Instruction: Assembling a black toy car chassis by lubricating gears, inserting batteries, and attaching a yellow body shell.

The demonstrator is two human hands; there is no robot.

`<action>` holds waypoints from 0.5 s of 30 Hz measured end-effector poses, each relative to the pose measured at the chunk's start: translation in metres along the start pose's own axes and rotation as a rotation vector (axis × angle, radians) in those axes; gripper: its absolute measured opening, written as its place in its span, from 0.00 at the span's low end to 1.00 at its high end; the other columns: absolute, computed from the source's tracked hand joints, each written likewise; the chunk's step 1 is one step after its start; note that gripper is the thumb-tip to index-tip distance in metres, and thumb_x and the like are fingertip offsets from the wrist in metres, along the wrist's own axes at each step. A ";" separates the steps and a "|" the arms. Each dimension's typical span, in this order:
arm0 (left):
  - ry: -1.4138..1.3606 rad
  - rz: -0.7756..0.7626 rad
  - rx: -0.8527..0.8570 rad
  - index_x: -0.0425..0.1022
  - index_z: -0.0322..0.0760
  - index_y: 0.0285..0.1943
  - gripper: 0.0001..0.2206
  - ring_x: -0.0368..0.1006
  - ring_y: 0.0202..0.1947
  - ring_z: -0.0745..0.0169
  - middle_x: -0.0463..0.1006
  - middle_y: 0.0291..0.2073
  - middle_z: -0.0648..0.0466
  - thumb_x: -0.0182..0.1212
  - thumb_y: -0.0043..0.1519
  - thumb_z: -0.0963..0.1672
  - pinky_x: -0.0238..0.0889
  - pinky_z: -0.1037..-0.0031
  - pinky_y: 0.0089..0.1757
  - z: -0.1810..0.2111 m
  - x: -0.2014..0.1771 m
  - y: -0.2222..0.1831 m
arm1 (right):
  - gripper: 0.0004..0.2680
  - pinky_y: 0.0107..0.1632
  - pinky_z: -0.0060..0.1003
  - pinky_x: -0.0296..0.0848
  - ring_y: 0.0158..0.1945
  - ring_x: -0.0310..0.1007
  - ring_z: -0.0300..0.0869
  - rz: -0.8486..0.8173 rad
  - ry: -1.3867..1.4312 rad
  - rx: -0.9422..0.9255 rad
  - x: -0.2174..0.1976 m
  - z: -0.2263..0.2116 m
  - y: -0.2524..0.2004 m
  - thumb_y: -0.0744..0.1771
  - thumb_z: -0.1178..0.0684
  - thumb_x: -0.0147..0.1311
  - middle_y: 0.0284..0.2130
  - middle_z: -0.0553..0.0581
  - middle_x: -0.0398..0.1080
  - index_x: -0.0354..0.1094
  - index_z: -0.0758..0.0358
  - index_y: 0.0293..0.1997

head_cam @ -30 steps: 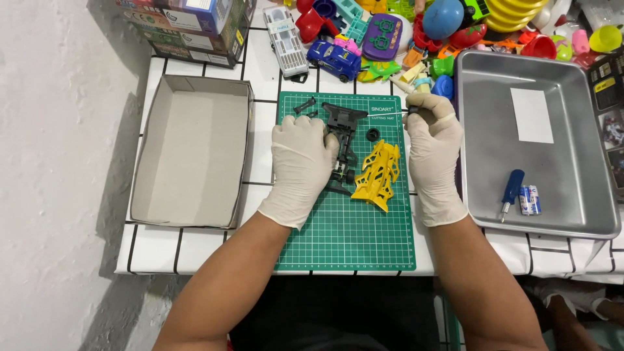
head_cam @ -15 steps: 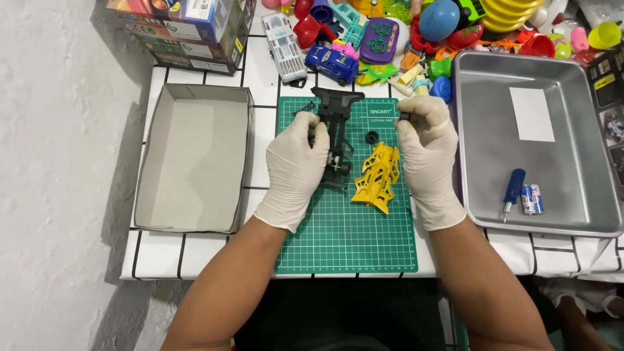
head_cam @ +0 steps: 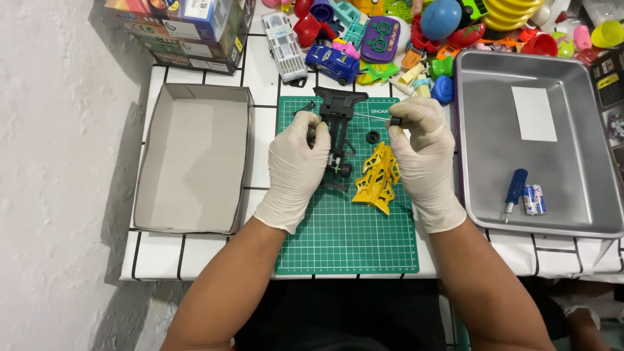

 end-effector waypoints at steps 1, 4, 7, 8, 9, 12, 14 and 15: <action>0.000 0.001 -0.001 0.72 0.44 0.34 0.04 0.80 0.28 0.50 0.80 0.21 0.53 0.57 0.63 0.44 0.73 0.63 0.34 -0.001 0.000 0.000 | 0.06 0.52 0.37 0.75 0.45 0.72 0.43 -0.001 0.000 0.000 0.000 0.001 0.000 0.69 0.68 0.55 0.45 0.59 0.63 0.68 0.71 0.50; 0.012 0.004 0.000 0.72 0.45 0.35 0.04 0.80 0.28 0.51 0.80 0.21 0.54 0.57 0.63 0.44 0.73 0.63 0.33 -0.002 0.001 -0.001 | 0.06 0.52 0.38 0.76 0.46 0.73 0.43 0.003 0.050 0.028 0.001 0.003 0.000 0.69 0.69 0.54 0.45 0.60 0.64 0.68 0.73 0.51; -0.024 0.015 -0.007 0.73 0.44 0.35 0.03 0.80 0.28 0.52 0.80 0.21 0.54 0.58 0.62 0.44 0.73 0.64 0.33 -0.001 0.000 -0.001 | 0.07 0.54 0.39 0.78 0.47 0.74 0.43 0.010 0.102 0.100 0.002 0.006 -0.002 0.69 0.68 0.54 0.45 0.59 0.65 0.67 0.72 0.52; -0.062 0.009 -0.001 0.73 0.44 0.35 0.03 0.80 0.28 0.54 0.80 0.22 0.54 0.59 0.62 0.44 0.73 0.67 0.33 0.000 0.000 -0.001 | 0.07 0.55 0.39 0.79 0.47 0.74 0.43 0.025 0.122 0.158 0.002 0.008 -0.002 0.69 0.67 0.55 0.45 0.60 0.66 0.67 0.73 0.52; -0.100 0.003 0.005 0.73 0.45 0.35 0.03 0.80 0.28 0.56 0.80 0.22 0.54 0.59 0.62 0.43 0.73 0.69 0.33 0.000 0.000 -0.001 | 0.08 0.55 0.39 0.79 0.47 0.75 0.42 0.040 0.142 0.216 0.003 0.010 -0.002 0.69 0.66 0.57 0.45 0.61 0.68 0.67 0.73 0.53; -0.148 0.007 -0.004 0.73 0.43 0.37 0.02 0.80 0.30 0.55 0.80 0.24 0.53 0.60 0.62 0.43 0.73 0.68 0.35 -0.002 0.002 -0.001 | 0.09 0.55 0.39 0.80 0.47 0.76 0.43 0.041 0.130 0.259 0.003 0.014 -0.001 0.69 0.65 0.58 0.46 0.63 0.70 0.67 0.72 0.54; -0.183 -0.004 -0.013 0.73 0.42 0.38 0.02 0.80 0.31 0.54 0.80 0.25 0.51 0.60 0.63 0.43 0.73 0.67 0.36 0.003 0.000 -0.002 | 0.09 0.55 0.39 0.80 0.48 0.77 0.43 0.042 0.142 0.280 0.001 0.021 0.000 0.69 0.65 0.58 0.46 0.63 0.71 0.67 0.72 0.54; -0.218 -0.017 -0.020 0.73 0.40 0.40 0.02 0.80 0.32 0.52 0.81 0.26 0.49 0.60 0.63 0.43 0.73 0.66 0.36 0.005 -0.001 -0.003 | 0.09 0.55 0.38 0.80 0.48 0.77 0.43 0.046 0.153 0.301 0.001 0.024 0.000 0.69 0.65 0.58 0.46 0.64 0.72 0.67 0.73 0.53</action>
Point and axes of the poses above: each hand's wrist, its own y-axis towards the middle knuckle, its own x-axis out of the palm, z = x × y, the point moved 2 cm from there along y, towards the middle knuckle
